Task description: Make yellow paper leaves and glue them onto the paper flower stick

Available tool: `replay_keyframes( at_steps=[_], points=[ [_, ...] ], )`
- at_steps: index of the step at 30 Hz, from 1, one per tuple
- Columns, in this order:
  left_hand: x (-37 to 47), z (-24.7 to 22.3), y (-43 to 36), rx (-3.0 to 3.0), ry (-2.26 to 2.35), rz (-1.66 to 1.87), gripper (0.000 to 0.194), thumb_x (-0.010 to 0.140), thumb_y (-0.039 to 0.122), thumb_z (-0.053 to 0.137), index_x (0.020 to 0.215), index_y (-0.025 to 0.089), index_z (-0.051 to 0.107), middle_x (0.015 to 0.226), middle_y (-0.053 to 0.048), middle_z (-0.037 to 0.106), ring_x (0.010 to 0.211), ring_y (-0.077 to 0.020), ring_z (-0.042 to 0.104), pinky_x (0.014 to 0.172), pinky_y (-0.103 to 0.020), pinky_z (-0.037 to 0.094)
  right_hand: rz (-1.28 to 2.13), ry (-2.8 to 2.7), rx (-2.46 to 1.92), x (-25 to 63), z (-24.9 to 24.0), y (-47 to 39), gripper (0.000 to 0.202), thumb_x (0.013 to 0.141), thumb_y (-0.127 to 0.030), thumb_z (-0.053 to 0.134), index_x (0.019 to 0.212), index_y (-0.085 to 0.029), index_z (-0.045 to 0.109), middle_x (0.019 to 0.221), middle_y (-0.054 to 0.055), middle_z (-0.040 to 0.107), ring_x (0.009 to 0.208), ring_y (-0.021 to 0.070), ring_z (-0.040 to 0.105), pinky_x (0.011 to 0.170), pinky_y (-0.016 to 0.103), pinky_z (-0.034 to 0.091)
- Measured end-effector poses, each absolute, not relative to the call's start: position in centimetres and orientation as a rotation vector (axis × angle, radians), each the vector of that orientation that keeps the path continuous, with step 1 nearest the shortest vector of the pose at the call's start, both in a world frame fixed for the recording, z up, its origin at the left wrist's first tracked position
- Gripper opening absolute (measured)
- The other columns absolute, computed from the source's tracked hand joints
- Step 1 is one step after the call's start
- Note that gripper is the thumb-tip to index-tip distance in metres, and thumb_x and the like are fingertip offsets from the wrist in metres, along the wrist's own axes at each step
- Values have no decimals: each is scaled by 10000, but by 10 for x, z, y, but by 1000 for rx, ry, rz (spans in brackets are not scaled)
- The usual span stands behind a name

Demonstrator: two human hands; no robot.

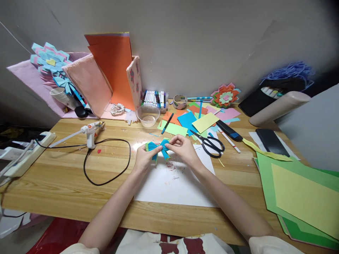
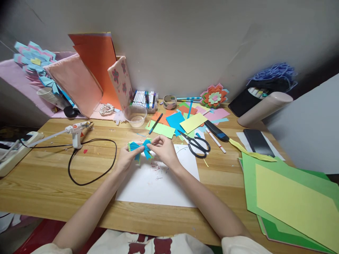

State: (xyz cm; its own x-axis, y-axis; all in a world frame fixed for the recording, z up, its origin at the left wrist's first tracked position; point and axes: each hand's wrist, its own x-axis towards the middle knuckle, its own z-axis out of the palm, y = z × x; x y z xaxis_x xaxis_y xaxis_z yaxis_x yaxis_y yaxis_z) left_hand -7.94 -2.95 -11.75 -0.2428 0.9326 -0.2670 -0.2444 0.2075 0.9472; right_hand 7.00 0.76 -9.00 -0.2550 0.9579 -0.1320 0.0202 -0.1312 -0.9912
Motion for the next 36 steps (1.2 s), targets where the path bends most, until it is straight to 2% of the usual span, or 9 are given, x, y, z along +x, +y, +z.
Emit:
replay_keyframes(
  at_steps=[4,9,16,21,25,28,31,34,36],
  points=[
    [-82,-117,-30,793,1462,1398,416,476,272,795,852,141,675,773,-33,671,671,-137,595,607,-220,437,1479,-1330,-1147,70,-92,6,390,587,-347,724,806,-195,439,677,-19,596,661,137,600,597,250,478],
    [-83,-117,-30,904,1461,1436,458,510,270,781,926,156,627,815,-31,651,681,-121,582,613,-205,430,1505,-1353,-1113,70,-89,4,363,635,-340,687,845,-208,422,747,2,624,669,147,614,570,252,488],
    [-85,-121,-31,960,1479,1416,433,558,297,757,945,172,609,835,-29,631,714,-124,570,630,-210,429,1451,-1464,-1040,70,-88,6,234,674,-292,652,841,-184,529,843,23,598,816,149,596,672,256,510],
    [-83,-119,-33,947,1454,1419,418,560,314,754,928,170,615,820,-23,632,686,-118,575,600,-204,427,1451,-1480,-1053,70,-90,8,217,678,-287,655,834,-177,551,809,20,605,785,144,595,681,259,509],
    [-81,-120,-31,918,1397,1420,492,575,315,750,1023,174,601,908,-49,654,780,-141,603,683,-219,449,1435,-1488,-1063,72,-88,11,236,658,-293,672,826,-171,561,785,23,611,758,150,593,672,270,506],
    [-79,-119,-24,894,1254,1336,598,609,317,735,1151,169,531,982,-77,657,888,-178,609,782,-266,456,1407,-1456,-1080,78,-85,17,252,638,-301,685,813,-165,564,768,22,612,747,153,596,677,277,501],
    [-75,-113,-13,908,1059,1268,657,605,305,741,1195,165,489,1098,-101,625,1042,-221,560,889,-311,428,1346,-1398,-1113,92,-81,27,277,620,-306,698,815,-161,564,753,20,606,735,152,592,682,276,492],
    [-67,-109,4,947,993,1239,605,616,331,732,1159,171,520,1215,-112,556,1133,-239,501,944,-323,400,1268,-1352,-1133,117,-76,41,284,611,-301,706,819,-163,570,764,20,605,745,149,586,700,273,484],
    [-59,-109,20,957,1039,1229,511,700,420,642,1126,156,544,1178,-125,579,1093,-232,535,928,-332,415,1223,-1293,-1145,140,-72,50,295,596,-307,717,814,-165,579,768,22,613,754,153,589,713,277,482]
  ],
)
